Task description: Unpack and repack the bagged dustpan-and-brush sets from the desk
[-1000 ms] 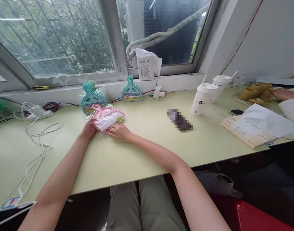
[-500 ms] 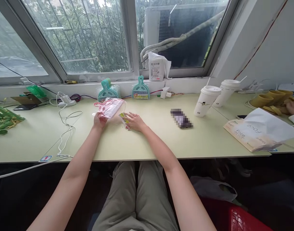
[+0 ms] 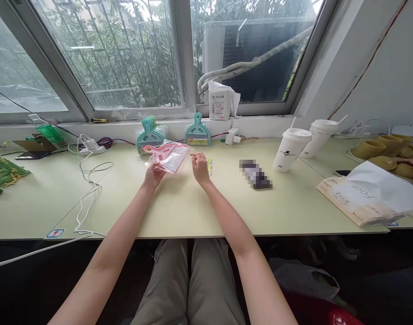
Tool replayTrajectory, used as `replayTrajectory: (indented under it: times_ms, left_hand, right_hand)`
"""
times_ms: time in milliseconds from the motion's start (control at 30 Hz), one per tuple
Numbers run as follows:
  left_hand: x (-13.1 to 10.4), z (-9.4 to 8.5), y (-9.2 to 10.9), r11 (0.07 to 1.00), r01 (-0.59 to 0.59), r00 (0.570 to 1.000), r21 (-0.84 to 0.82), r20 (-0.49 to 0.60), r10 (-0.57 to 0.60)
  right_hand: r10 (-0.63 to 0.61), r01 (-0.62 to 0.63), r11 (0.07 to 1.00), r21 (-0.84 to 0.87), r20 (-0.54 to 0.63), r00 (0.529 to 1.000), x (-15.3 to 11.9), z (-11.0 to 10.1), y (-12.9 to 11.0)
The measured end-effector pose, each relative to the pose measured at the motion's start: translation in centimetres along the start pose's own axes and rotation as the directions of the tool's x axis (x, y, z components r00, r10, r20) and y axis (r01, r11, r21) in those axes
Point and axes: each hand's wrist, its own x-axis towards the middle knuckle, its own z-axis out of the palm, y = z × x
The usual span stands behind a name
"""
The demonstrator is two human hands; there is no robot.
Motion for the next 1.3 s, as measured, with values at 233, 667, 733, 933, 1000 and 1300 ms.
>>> replayTrajectory:
  times_ms: [233, 667, 733, 933, 1000, 1300]
  left_hand:
    - [-1.8, 1.3, -0.4, 0.999, 0.003, 0.998, 0.051, 0.066, -0.007]
    - [-0.9, -0.3, 0.0, 0.951, 0.041, 0.996, 0.306, 0.059, -0.062]
    - [-0.2, -0.8, 0.1, 0.95, 0.026, 0.997, 0.312, -0.084, 0.0]
    - [1.0, -2.3, 1.0, 0.953, -0.029, 0.948, 0.301, -0.295, 0.122]
    - [1.3, -2.8, 1.7, 0.962, -0.067, 0.936, 0.264, -0.316, 0.152]
    - [0.3, -6.8, 6.9, 0.714, -0.269, 0.353, 0.646, -0.624, 0.697]
  right_hand:
    - [0.106, -0.088, 0.936, 0.34, -0.036, 0.994, -1.3, 2.4, -2.5]
    - [0.57, -0.638, 0.447, 0.628, 0.35, 0.744, -0.2, -0.3, -1.2]
    - [0.559, -0.641, 0.462, 0.613, 0.36, 0.747, -0.2, -0.4, -1.1]
    - [0.498, -0.645, 0.506, 0.573, 0.416, 0.761, 0.2, -0.8, -1.8]
    - [0.506, -0.634, 0.515, 0.578, 0.391, 0.768, 0.4, -1.0, -1.9]
    - [0.653, -0.714, 0.431, 0.552, 0.355, 0.669, 0.8, -2.6, 1.0]
